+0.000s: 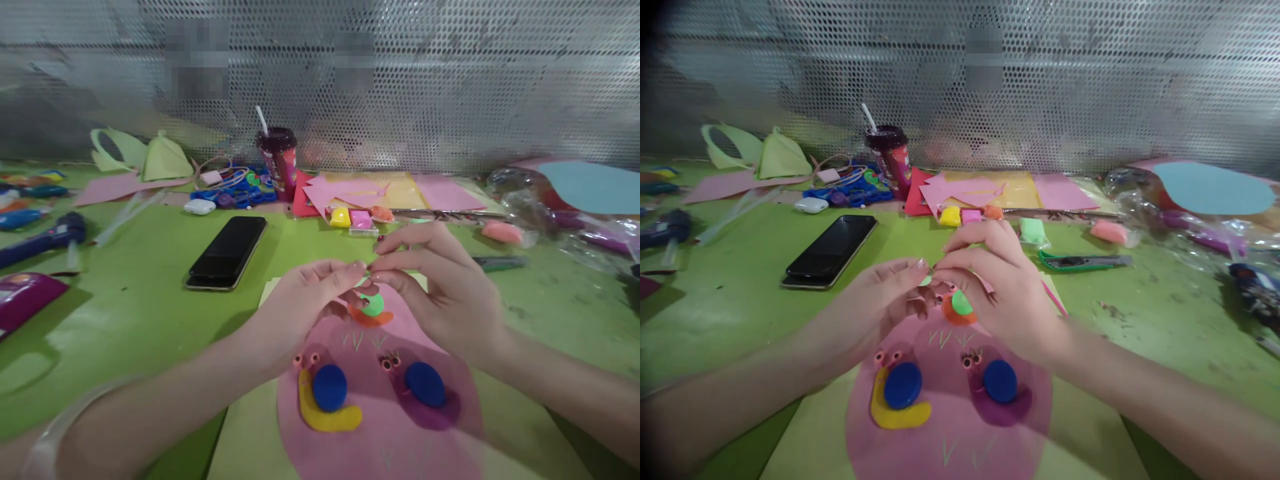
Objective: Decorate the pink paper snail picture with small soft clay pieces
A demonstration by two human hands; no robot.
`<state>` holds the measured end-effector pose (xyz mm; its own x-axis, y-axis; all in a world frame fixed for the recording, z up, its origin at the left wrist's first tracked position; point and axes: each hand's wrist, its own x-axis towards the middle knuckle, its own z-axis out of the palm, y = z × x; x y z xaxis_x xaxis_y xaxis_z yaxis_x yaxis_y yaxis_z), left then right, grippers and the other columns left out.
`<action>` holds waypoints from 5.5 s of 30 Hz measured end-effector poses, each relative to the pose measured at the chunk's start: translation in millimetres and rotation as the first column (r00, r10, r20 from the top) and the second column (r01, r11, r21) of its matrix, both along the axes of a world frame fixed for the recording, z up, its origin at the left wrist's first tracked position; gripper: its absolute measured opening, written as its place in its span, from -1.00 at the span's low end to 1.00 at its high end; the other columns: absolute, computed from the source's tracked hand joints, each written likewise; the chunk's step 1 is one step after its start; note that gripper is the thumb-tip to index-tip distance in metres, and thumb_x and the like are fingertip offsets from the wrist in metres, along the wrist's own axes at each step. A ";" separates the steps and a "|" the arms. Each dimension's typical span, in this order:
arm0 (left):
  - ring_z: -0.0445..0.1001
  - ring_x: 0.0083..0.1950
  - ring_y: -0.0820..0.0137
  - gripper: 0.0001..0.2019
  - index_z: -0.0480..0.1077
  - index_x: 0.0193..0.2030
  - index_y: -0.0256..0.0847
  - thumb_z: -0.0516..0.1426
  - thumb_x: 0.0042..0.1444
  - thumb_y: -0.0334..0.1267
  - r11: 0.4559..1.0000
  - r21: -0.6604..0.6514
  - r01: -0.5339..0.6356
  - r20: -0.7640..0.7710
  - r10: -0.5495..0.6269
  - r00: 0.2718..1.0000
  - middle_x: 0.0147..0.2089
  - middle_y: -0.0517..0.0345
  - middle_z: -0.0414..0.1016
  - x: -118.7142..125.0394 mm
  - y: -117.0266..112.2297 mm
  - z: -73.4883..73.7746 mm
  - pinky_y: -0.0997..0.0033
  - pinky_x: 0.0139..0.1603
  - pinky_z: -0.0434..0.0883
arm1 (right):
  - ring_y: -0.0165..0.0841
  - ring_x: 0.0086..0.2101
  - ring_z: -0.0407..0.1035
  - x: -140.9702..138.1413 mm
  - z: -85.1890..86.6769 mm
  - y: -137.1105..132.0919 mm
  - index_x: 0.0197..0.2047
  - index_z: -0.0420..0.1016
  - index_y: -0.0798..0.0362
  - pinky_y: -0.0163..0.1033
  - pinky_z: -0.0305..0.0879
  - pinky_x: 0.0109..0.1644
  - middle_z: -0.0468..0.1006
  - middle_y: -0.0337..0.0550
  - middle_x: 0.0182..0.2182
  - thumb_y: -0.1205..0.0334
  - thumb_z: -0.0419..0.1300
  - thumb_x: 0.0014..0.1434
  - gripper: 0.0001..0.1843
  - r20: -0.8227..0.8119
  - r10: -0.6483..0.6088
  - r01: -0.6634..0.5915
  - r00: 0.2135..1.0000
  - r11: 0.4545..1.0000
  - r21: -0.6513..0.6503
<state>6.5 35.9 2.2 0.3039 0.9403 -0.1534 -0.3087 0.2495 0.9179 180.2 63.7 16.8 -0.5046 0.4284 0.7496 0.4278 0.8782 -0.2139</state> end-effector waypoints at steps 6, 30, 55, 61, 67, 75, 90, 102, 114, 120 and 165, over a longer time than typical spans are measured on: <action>0.34 -0.40 0.51 -0.73 0.39 -0.43 -0.27 0.23 0.06 -0.07 0.999 -0.045 -0.026 0.005 0.026 1.000 -0.37 0.18 0.49 0.7 2.7 0.3 0.46 -0.30 0.24 | -0.32 -0.18 0.37 1.8 -0.9 6.2 -0.23 0.40 -0.03 -0.07 0.34 -0.07 0.44 -0.16 -0.23 0.35 0.16 0.23 -0.92 0.001 -0.011 0.011 1.000 1.000 -0.007; 0.36 -0.45 0.55 -0.75 0.45 -0.46 -0.24 0.29 -0.01 -0.08 0.989 0.134 -0.065 -0.133 0.083 0.988 -0.49 0.27 0.46 -4.5 3.6 -2.6 0.57 -0.38 0.30 | -0.43 -0.25 0.35 -2.9 -7.1 3.9 -0.30 0.46 0.10 -0.24 0.36 -0.16 0.46 -0.13 -0.28 0.44 0.16 0.21 -0.90 -0.021 0.077 -0.076 0.997 0.996 0.050; 0.40 -0.50 0.44 -0.84 0.37 -0.29 -0.17 0.07 0.16 -0.14 0.894 0.418 0.162 -0.811 0.287 0.509 -0.48 0.24 0.47 -27.7 23.1 11.3 0.47 -0.46 0.29 | -0.35 -0.17 0.40 41.3 42.0 10.5 -0.28 0.47 -0.05 -0.18 0.35 -0.08 0.52 -0.15 -0.22 0.34 0.10 0.27 -0.84 -0.062 -0.350 0.355 0.935 0.928 0.116; 0.32 -0.54 0.37 -0.73 0.29 -0.43 -0.15 -0.03 0.19 -0.08 0.902 0.163 0.400 -0.971 0.074 0.228 -0.54 0.18 0.39 -42.8 24.9 6.3 0.43 -0.56 0.06 | -0.38 -0.28 0.44 51.1 8.4 -15.5 -0.30 0.50 -0.01 -0.27 0.41 -0.25 0.52 -0.17 -0.30 0.33 0.19 0.20 -0.92 0.206 -0.033 0.049 0.978 0.996 -0.074; 0.21 -0.56 0.39 -0.74 0.19 -0.49 -0.12 -0.06 0.21 -0.14 0.865 0.153 0.478 -0.974 0.050 0.222 -0.55 0.20 0.30 -50.1 27.6 -1.8 0.41 -0.56 -0.02 | -0.39 -0.36 0.42 62.5 -7.9 -20.0 -0.36 0.45 0.02 -0.27 0.40 -0.31 0.47 -0.16 -0.38 0.28 0.23 0.16 -0.94 0.201 -0.050 0.086 0.978 0.981 -0.173; 0.28 -0.52 0.31 -0.82 0.30 -0.46 -0.11 0.04 0.13 -0.15 0.884 0.328 0.332 -0.933 0.247 0.264 -0.53 0.16 0.38 -68.7 56.7 -12.4 0.37 -0.45 0.00 | -0.38 -0.27 0.45 47.9 -20.9 -15.2 -0.27 0.51 0.06 -0.29 0.43 -0.20 0.51 -0.08 -0.28 0.38 0.13 0.22 -0.87 0.264 0.094 -0.014 0.960 0.956 -0.292; 0.36 -0.28 0.33 -0.77 0.31 -0.23 -0.13 -0.15 0.28 -0.26 0.843 0.486 0.229 -0.795 0.318 0.516 -0.30 0.17 0.39 -14.9 0.5 8.5 0.39 -0.30 0.21 | -0.40 -0.32 0.44 36.1 -20.3 -10.0 -0.31 0.47 0.03 -0.32 0.43 -0.30 0.53 -0.14 -0.34 0.41 0.13 0.20 -0.87 0.225 0.089 -0.065 0.970 0.992 -0.111; -0.09 -0.62 0.58 -0.71 0.47 -0.24 -0.13 0.13 0.12 0.04 0.954 -0.052 0.296 -0.320 -0.297 0.900 -0.61 0.36 0.05 2.6 -7.8 7.6 0.53 -0.64 -0.09 | -0.45 -0.34 0.42 29.0 -1.7 -26.7 -0.26 0.49 -0.02 -0.37 0.43 -0.32 0.48 -0.19 -0.35 0.41 0.19 0.17 -0.87 0.054 -0.021 0.027 0.998 0.993 -0.116; -0.19 -0.63 0.60 -0.75 0.47 -0.33 -0.17 0.24 0.01 -0.02 0.977 -0.128 0.173 -0.216 -0.198 0.956 -0.65 0.41 -0.08 4.2 -6.3 4.1 0.48 -0.63 -0.22 | -0.45 -0.35 0.46 22.8 -3.1 -29.5 -0.30 0.49 -0.06 -0.38 0.44 -0.31 0.56 -0.30 -0.36 0.41 0.19 0.15 -0.85 -0.101 -0.058 0.021 0.993 0.941 -0.338; -0.05 -0.63 0.64 -0.87 0.51 -0.35 -0.15 0.28 -0.04 -0.19 0.986 -0.078 0.150 -0.123 -0.159 0.980 -0.61 0.35 0.13 9.9 -8.8 -2.5 0.53 -0.64 -0.16 | -0.45 -0.35 0.41 19.9 -7.2 -30.3 -0.33 0.53 -0.05 -0.38 0.41 -0.41 0.47 -0.23 -0.34 0.36 0.24 0.13 -0.90 -0.127 -0.070 0.029 0.989 0.954 -0.300; -0.10 -0.66 0.63 -0.82 0.31 -0.48 -0.26 0.21 0.05 -0.29 0.860 0.144 -0.490 -0.077 0.503 0.861 -0.68 0.44 -0.05 -43.3 74.1 -22.9 0.59 -0.67 -0.11 | -0.31 -0.32 0.36 -71.4 -28.2 37.1 -0.09 0.44 0.11 -0.20 0.31 -0.25 0.48 -0.10 -0.33 0.50 0.09 0.17 -0.73 0.475 0.290 -0.146 0.831 0.937 -0.318</action>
<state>-36.7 110.1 -20.7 -0.2200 0.9747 -0.0397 -0.2605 -0.0195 0.9653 108.8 100.9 -11.4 -0.8844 0.4009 0.2390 0.3424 0.9053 -0.2514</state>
